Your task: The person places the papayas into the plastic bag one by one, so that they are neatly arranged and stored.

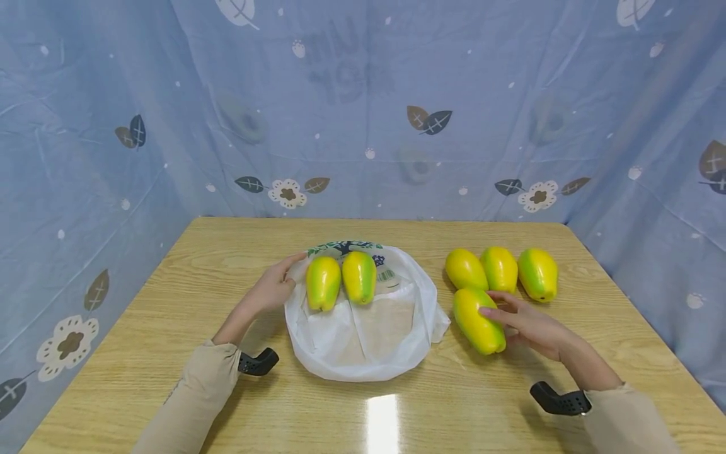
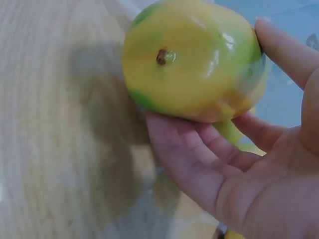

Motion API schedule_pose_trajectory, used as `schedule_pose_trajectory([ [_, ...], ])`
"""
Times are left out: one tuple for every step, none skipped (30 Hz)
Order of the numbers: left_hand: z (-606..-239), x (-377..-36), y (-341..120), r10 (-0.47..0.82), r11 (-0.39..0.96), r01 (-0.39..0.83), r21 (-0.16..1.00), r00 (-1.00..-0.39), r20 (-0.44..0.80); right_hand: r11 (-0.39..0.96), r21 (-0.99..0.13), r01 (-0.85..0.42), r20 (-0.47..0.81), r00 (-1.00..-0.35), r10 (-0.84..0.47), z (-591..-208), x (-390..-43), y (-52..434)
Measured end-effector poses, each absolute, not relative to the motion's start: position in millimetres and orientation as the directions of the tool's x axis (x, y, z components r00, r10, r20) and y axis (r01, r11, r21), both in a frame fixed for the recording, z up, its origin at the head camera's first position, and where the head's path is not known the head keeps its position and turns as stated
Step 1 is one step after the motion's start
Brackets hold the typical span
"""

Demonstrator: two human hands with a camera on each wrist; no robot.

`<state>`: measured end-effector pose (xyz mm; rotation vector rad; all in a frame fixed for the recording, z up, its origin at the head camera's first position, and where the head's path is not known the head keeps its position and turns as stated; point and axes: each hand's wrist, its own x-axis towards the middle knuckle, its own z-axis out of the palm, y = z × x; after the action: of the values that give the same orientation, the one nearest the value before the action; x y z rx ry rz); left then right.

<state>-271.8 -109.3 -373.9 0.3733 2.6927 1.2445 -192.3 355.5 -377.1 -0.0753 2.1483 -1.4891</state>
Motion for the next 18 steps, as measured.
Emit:
schedule_pose_trajectory([
  [-374,-271,-109,0.287,0.624,0.16,0.765,-0.957,-0.034,0.387,-0.892,0.233,-0.371,-0.866,-0.335,-375,-193,355],
  [-374,-271,-110,0.285,0.623,0.157,0.766,-0.958,-0.035,0.376,-0.898,0.227,-0.362,-0.867,-0.342,-373,-194,355],
  [-374,-271,-109,0.288,0.621,0.16,0.767,-0.957,-0.033,0.365,-0.904,0.222,-0.353,-0.869,-0.347,-371,-195,355],
  [-374,-271,-110,0.29,0.62,0.163,0.767,-0.957,-0.031,0.353,-0.911,0.214,-0.341,-0.871,-0.354,-368,-196,355],
  [-373,-271,-110,0.289,0.62,0.163,0.768,-0.957,-0.03,0.346,-0.915,0.206,-0.332,-0.872,-0.359,-366,-197,354],
  [-373,-270,-110,0.291,0.618,0.166,0.768,-0.956,-0.027,0.34,-0.919,0.2,-0.324,-0.875,-0.36,-363,-198,353],
  [-373,-270,-110,0.293,0.618,0.17,0.768,-0.956,-0.023,0.334,-0.922,0.195,-0.317,-0.878,-0.36,-360,-199,352],
  [-373,-270,-110,0.293,0.616,0.171,0.769,-0.956,-0.022,0.331,-0.924,0.19,-0.31,-0.881,-0.358,-358,-200,350],
  [-373,-270,-110,0.293,0.615,0.173,0.769,-0.956,-0.02,0.324,-0.928,0.181,-0.298,-0.885,-0.359,-356,-202,349],
  [-373,-270,-110,0.291,0.616,0.172,0.768,-0.956,-0.02,0.32,-0.93,0.179,-0.293,-0.888,-0.355,-354,-203,346],
  [-374,-270,-110,0.294,0.616,0.175,0.768,-0.956,-0.018,0.317,-0.932,0.177,-0.288,-0.891,-0.351,-352,-205,344],
  [-374,-270,-110,0.296,0.615,0.177,0.768,-0.955,-0.017,0.314,-0.934,0.173,-0.282,-0.894,-0.347,-350,-206,341],
  [-374,-270,-110,0.296,0.614,0.174,0.77,-0.955,-0.02,0.316,-0.934,0.169,-0.279,-0.897,-0.343,-349,-208,339],
  [-375,-271,-110,0.295,0.613,0.171,0.771,-0.955,-0.022,0.319,-0.932,0.17,-0.279,-0.9,-0.334,-347,-209,336],
  [-375,-271,-110,0.295,0.613,0.172,0.771,-0.955,-0.021,0.316,-0.933,0.172,-0.277,-0.904,-0.327,-346,-211,333],
  [-375,-271,-110,0.298,0.614,0.177,0.77,-0.954,-0.018,0.316,-0.933,0.172,-0.276,-0.905,-0.323,-345,-212,330],
  [-375,-271,-110,0.302,0.612,0.182,0.77,-0.953,-0.016,0.315,-0.933,0.172,-0.275,-0.907,-0.319,-344,-214,327],
  [-375,-272,-110,0.303,0.611,0.182,0.771,-0.953,-0.015,0.312,-0.934,0.174,-0.274,-0.909,-0.315,-343,-215,324],
])
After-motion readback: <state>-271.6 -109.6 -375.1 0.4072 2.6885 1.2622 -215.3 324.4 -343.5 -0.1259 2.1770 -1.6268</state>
